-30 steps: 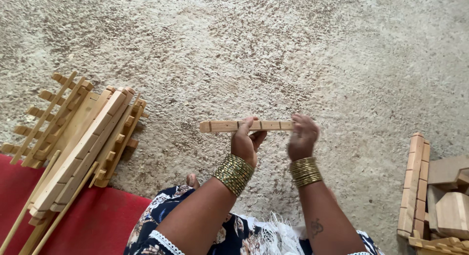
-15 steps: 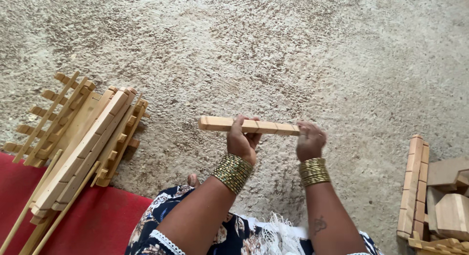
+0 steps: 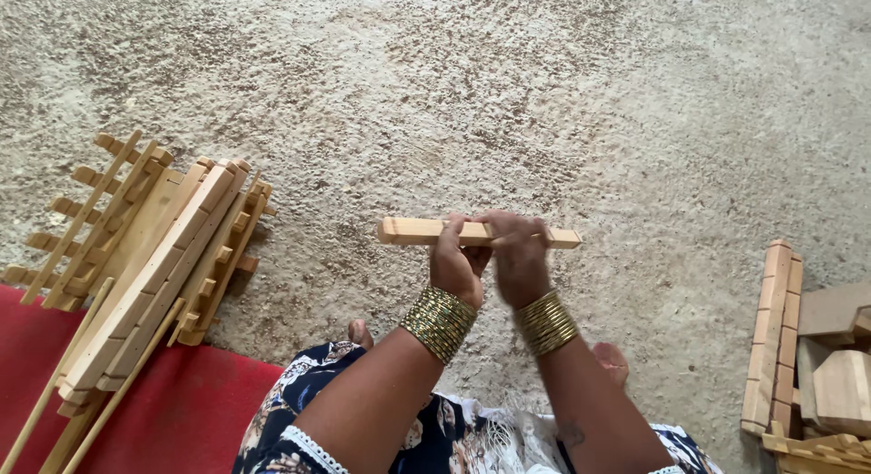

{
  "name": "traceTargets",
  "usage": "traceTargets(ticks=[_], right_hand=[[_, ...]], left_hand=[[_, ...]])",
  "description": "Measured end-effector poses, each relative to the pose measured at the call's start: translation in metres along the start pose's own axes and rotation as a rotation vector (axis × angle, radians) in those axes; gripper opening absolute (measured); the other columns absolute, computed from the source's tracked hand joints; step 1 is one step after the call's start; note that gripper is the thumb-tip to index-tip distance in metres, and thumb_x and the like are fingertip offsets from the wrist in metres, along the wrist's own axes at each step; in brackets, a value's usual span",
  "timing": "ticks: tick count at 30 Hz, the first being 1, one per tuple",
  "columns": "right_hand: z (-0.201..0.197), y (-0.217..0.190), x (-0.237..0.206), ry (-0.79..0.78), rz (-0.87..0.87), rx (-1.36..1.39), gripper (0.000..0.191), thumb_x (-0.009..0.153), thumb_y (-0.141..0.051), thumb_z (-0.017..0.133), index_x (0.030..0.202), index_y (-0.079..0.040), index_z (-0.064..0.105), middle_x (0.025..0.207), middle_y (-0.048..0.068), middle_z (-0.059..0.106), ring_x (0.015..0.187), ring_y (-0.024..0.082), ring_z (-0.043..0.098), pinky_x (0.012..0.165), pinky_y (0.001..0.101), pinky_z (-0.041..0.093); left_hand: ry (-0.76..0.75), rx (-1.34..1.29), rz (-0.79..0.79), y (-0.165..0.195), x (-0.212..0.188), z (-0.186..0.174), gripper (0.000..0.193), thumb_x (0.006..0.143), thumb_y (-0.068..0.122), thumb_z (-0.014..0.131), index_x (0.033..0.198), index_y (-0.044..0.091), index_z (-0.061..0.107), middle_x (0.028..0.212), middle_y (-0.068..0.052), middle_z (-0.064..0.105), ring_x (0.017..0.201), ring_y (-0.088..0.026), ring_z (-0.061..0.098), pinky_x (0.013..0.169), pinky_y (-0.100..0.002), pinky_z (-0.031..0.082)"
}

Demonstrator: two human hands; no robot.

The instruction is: The person sits on the floor and sands a long wooden slat, rubbing sandpaper along its surface and turning the slat over to sand other sides. Finished wooden slats and other wooden toy parts are stacked nearby on the floor.

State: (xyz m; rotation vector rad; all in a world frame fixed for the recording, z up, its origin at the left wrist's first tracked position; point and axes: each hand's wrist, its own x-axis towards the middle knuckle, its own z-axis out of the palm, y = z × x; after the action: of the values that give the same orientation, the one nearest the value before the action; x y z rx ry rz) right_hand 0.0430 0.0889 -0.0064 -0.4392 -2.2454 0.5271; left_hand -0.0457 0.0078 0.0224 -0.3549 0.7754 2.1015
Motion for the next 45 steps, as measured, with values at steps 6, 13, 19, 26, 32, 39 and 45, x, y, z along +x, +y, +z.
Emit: traceTargets(ticks=[6,13,19,26,32,39,45], right_hand=[[-0.033,0.092,-0.041,0.044,0.342,-0.183,0.033,0.110,-0.023,0.043,0.105,-0.009,0.072,0.102,0.009,0.073,0.095,0.024,0.067,0.094,0.0429,0.051],[-0.002,0.063,-0.038,0.099,0.728,0.094,0.036,0.106,-0.029,0.041,0.105,-0.004,0.066,0.093,0.011,0.070,0.064,0.021,0.060,0.053,0.0332,0.056],[0.008,-0.003,-0.021,-0.132,0.545,0.334,0.042,0.109,-0.034,0.040,0.107,-0.003,0.068,0.085,0.013,0.071,0.068,0.015,0.066,0.055,0.0271,0.057],[-0.019,-0.030,0.010,-0.242,0.906,0.776,0.046,0.108,-0.033,0.033,0.126,0.001,0.059,0.108,0.016,0.073,0.091,0.023,0.071,0.076,0.0329,0.061],[-0.013,-0.061,0.010,-0.441,0.746,0.876,0.049,0.109,-0.023,0.029,0.154,-0.004,0.034,0.152,0.019,0.047,0.135,0.027,0.052,0.109,0.0363,0.048],[-0.027,-0.037,0.017,-0.436,0.787,1.030,0.059,0.105,-0.017,0.026,0.161,-0.018,0.008,0.163,0.012,0.029,0.137,0.024,0.046,0.108,0.0331,0.047],[-0.016,-0.031,0.013,-0.318,0.970,0.915,0.064,0.109,-0.014,0.028,0.169,-0.024,0.009,0.167,0.020,0.034,0.116,0.050,0.054,0.092,0.0550,0.053]], left_hand=[[0.011,0.083,0.104,0.021,-0.004,0.006,0.026,0.101,0.028,0.049,0.101,0.002,0.057,0.098,-0.016,0.073,0.093,-0.026,0.071,0.082,-0.038,0.065],[-0.011,-0.045,0.131,0.043,-0.007,0.021,0.026,0.105,0.030,0.049,0.110,0.005,0.051,0.094,-0.014,0.069,0.090,-0.024,0.072,0.086,-0.037,0.064],[0.105,0.270,0.175,0.031,-0.004,0.024,0.025,0.102,0.035,0.043,0.116,0.015,0.047,0.078,-0.005,0.059,0.067,-0.020,0.063,0.063,-0.033,0.060],[0.098,0.478,0.154,0.030,0.011,0.012,0.037,0.108,0.043,0.039,0.107,0.010,0.053,0.075,-0.001,0.055,0.059,-0.010,0.057,0.055,-0.024,0.055],[0.099,0.512,0.087,0.024,0.013,0.005,0.039,0.107,0.043,0.040,0.108,0.008,0.056,0.074,0.001,0.052,0.055,-0.009,0.052,0.051,-0.026,0.052],[-0.004,0.572,-0.213,-0.002,-0.016,0.010,0.051,0.109,0.045,0.029,0.126,0.005,0.056,0.101,-0.008,0.063,0.083,-0.013,0.067,0.076,-0.026,0.062],[0.060,0.618,-0.454,0.007,-0.029,0.021,0.047,0.106,0.045,0.029,0.132,0.013,0.051,0.102,-0.010,0.062,0.082,-0.018,0.065,0.072,-0.033,0.061]])
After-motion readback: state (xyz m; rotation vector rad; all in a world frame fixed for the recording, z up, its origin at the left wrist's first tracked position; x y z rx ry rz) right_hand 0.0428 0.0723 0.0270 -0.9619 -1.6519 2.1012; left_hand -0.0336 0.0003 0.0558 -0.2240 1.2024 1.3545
